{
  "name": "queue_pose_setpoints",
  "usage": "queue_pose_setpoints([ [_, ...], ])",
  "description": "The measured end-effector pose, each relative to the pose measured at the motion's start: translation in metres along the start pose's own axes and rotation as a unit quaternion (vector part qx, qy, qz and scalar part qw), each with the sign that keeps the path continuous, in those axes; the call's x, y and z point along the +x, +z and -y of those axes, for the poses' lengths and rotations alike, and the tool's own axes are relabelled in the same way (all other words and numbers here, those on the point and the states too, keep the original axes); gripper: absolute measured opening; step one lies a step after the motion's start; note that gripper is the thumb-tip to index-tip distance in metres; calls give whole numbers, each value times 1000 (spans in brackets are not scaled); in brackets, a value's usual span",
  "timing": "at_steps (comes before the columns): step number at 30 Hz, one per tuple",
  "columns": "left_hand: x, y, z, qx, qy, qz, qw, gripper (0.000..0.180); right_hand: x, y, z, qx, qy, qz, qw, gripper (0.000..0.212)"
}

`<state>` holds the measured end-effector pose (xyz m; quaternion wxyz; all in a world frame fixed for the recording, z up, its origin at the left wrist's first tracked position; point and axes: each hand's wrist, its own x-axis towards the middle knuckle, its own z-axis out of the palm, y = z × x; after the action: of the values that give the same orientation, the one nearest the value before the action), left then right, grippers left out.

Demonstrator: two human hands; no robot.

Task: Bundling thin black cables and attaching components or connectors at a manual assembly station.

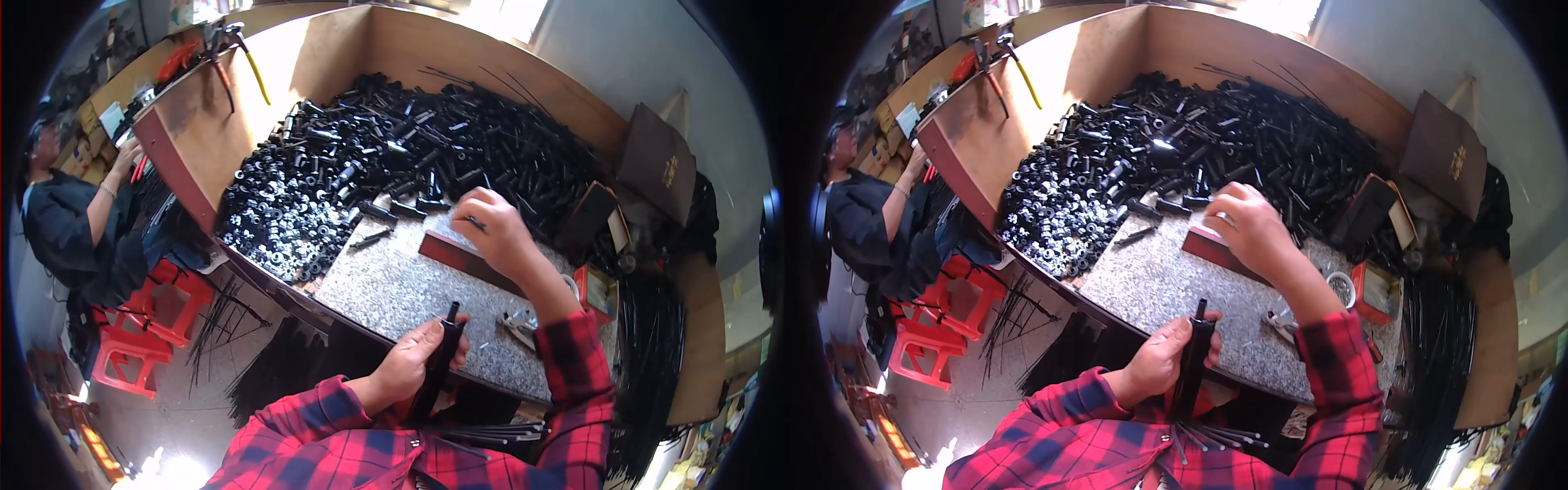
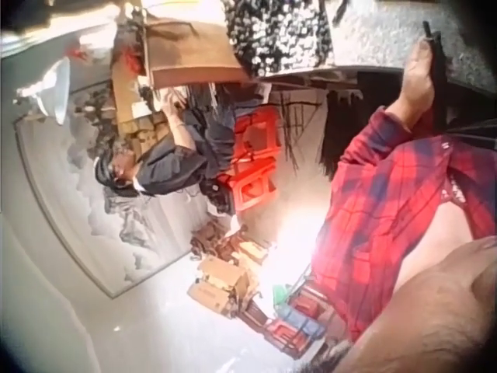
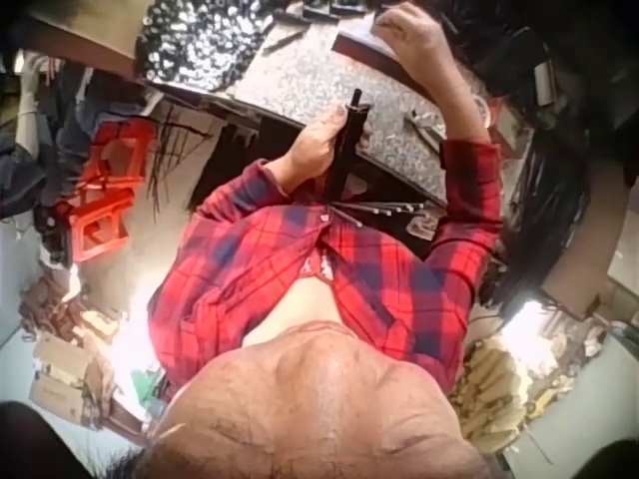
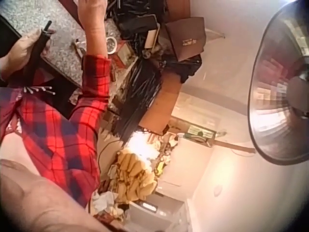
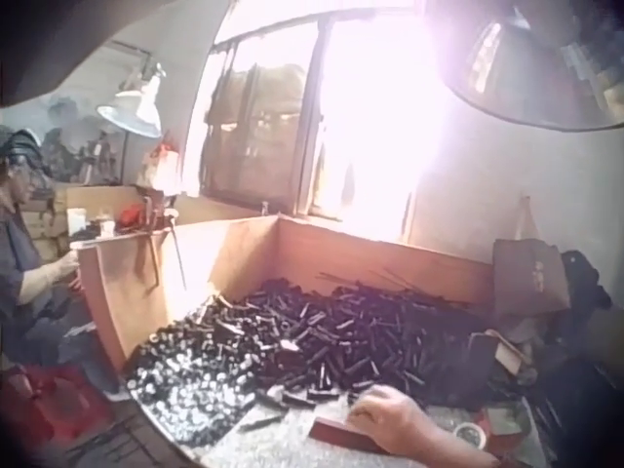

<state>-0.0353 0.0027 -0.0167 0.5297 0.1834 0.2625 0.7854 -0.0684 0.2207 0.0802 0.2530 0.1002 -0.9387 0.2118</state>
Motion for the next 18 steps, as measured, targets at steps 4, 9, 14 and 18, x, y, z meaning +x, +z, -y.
queue_pose_setpoints([
  [4,0,-11,1,-2,1,0,1000,46,52,66,-8,-62,-74,91,991,12],
  [9,-3,-14,-5,-18,-23,4,1000,46,71,107,-11,-198,-81,174,961,28],
  [14,-4,-16,-7,-22,-12,27,999,47,72,105,-29,-284,-54,210,934,23],
  [18,-5,-12,-6,-16,-6,41,999,47,61,80,-46,-265,12,209,941,19],
])
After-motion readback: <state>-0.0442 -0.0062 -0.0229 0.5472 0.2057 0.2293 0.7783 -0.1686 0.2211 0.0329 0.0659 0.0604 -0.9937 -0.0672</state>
